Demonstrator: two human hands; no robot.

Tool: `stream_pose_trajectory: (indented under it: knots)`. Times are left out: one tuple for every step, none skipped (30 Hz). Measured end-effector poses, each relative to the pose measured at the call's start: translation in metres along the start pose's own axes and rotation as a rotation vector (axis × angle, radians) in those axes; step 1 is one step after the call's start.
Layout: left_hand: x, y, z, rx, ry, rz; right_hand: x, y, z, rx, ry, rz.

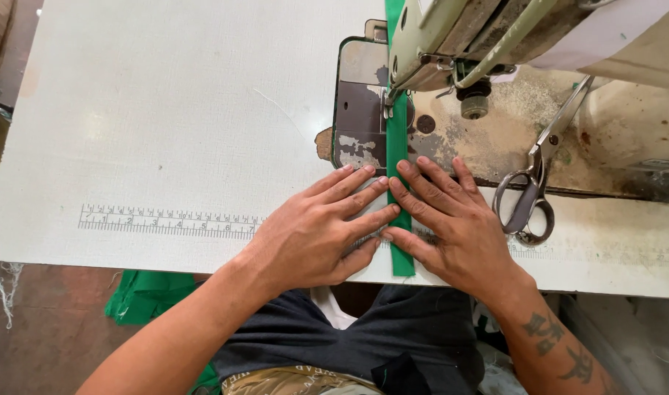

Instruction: Sewing and folding a long green fabric strip using an industrial sewing machine and cutting it with scissors.

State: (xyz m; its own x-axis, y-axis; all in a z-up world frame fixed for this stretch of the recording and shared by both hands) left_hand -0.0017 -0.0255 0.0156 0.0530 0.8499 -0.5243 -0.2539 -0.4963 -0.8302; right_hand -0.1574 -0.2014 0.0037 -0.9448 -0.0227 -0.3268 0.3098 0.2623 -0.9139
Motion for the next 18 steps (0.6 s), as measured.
stream_pose_trajectory:
  knots:
    - [0.0001,0.0000,0.0000,0.007,0.003,-0.003,0.0000,-0.0001,-0.0004,-0.001,-0.007,0.008]
    - [-0.0001,0.0000,-0.0002,0.014,0.006,-0.006,-0.0002,-0.0003,-0.0006,-0.001,-0.014,0.015]
    - [-0.0001,0.0001,-0.0005,0.015,0.004,-0.003,-0.0005,-0.0003,-0.0008,0.000,-0.015,0.013]
    - [0.0002,0.0004,-0.0005,0.013,0.005,-0.008,-0.0004,-0.0003,-0.0010,-0.004,-0.014,0.018]
    - [0.0005,0.0010,-0.0004,0.012,0.006,-0.012,-0.0002,-0.0003,-0.0011,-0.008,-0.012,0.023]
    - [0.0008,0.0009,-0.0007,0.015,0.004,-0.009,-0.0006,0.0000,-0.0015,-0.006,-0.013,0.019]
    - [0.0011,0.0010,-0.0008,0.011,0.006,-0.006,-0.0008,0.0006,-0.0017,-0.003,-0.009,0.009]
    - [0.0004,0.0019,-0.0004,0.010,0.007,0.002,-0.0006,-0.0002,-0.0010,0.005,-0.005,-0.003]
    - [0.0012,0.0023,-0.0010,0.014,0.005,0.009,-0.0007,0.0002,-0.0013,0.010,-0.007,-0.011]
    - [0.0020,0.0036,-0.0014,0.013,0.007,-0.011,-0.0006,0.0006,-0.0014,0.004,0.000,-0.018]
    - [0.0028,0.0050,-0.0019,0.011,0.009,-0.031,-0.0005,0.0011,-0.0016,-0.002,0.007,-0.025]
    - [0.0017,0.0051,-0.0015,0.013,0.006,-0.027,-0.0002,0.0009,-0.0007,0.000,0.006,-0.029]
    - [0.0008,0.0044,-0.0012,0.015,0.005,-0.004,0.0000,0.0003,-0.0003,0.002,-0.001,-0.023]
    - [0.0014,0.0027,-0.0011,0.014,0.002,0.015,-0.0005,0.0013,-0.0008,-0.001,-0.009,-0.015]
    - [0.0016,0.0038,-0.0011,0.014,-0.002,0.015,0.0001,0.0008,0.0000,-0.003,-0.012,-0.017]
    - [0.0019,0.0047,-0.0014,0.013,-0.005,-0.003,-0.0001,0.0005,0.0008,-0.013,-0.012,-0.017]
    - [0.0024,0.0052,-0.0018,0.013,-0.009,-0.022,-0.0006,0.0000,0.0012,-0.024,-0.011,-0.017]
    - [0.0019,0.0050,-0.0028,0.007,-0.014,-0.019,-0.0007,-0.0018,0.0007,-0.025,-0.020,-0.018]
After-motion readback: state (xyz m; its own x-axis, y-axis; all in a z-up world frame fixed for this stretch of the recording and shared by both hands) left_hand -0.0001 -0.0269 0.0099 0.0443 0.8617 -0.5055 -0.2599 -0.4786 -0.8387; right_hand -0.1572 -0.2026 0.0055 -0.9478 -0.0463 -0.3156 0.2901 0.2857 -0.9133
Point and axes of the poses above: each hand's wrist, its own x-axis away from the middle knuckle, its own y-axis out of the palm, z = x × y, the point moved 3 cm from there along -x, towards the middle knuckle, and after that the axes turned 6 degrees about -x, right-handed, at the moved point
